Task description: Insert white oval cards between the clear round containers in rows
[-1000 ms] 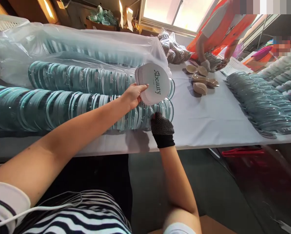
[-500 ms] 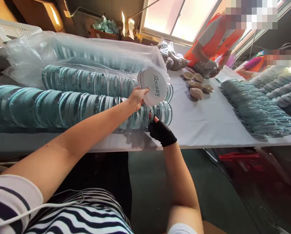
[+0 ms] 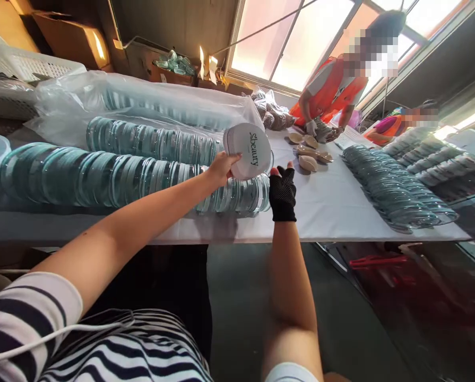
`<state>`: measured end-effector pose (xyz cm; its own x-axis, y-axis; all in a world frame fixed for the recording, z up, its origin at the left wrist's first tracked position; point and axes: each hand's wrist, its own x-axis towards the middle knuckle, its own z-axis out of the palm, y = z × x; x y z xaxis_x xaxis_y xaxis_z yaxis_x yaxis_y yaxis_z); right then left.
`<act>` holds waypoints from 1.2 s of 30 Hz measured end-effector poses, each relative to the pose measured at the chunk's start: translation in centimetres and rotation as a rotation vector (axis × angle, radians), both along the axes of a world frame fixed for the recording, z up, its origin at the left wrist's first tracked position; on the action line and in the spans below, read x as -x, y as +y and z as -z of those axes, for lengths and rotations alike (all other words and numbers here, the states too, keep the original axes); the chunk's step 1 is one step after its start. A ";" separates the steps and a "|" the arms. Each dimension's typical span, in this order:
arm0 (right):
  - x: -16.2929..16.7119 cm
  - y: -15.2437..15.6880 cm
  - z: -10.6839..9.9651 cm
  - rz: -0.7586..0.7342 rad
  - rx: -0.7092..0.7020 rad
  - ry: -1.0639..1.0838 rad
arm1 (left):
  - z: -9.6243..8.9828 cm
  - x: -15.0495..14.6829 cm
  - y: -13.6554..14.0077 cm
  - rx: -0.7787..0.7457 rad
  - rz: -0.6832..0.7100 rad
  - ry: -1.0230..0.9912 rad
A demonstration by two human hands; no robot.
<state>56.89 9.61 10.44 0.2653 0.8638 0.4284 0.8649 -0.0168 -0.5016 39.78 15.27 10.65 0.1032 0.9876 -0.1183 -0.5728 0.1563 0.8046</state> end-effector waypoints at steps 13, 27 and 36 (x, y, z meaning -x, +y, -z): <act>5.4 -1.2 1.0 0.173 -0.333 -0.007 | -1.4 0.6 -5.4 -0.068 0.096 0.016; 4.4 -13.0 1.9 0.132 0.197 -0.292 | -0.1 4.0 1.4 0.087 -0.052 -0.104; 6.2 -6.6 1.5 -0.037 0.350 -0.339 | 0.1 4.1 0.9 0.122 -0.135 -0.100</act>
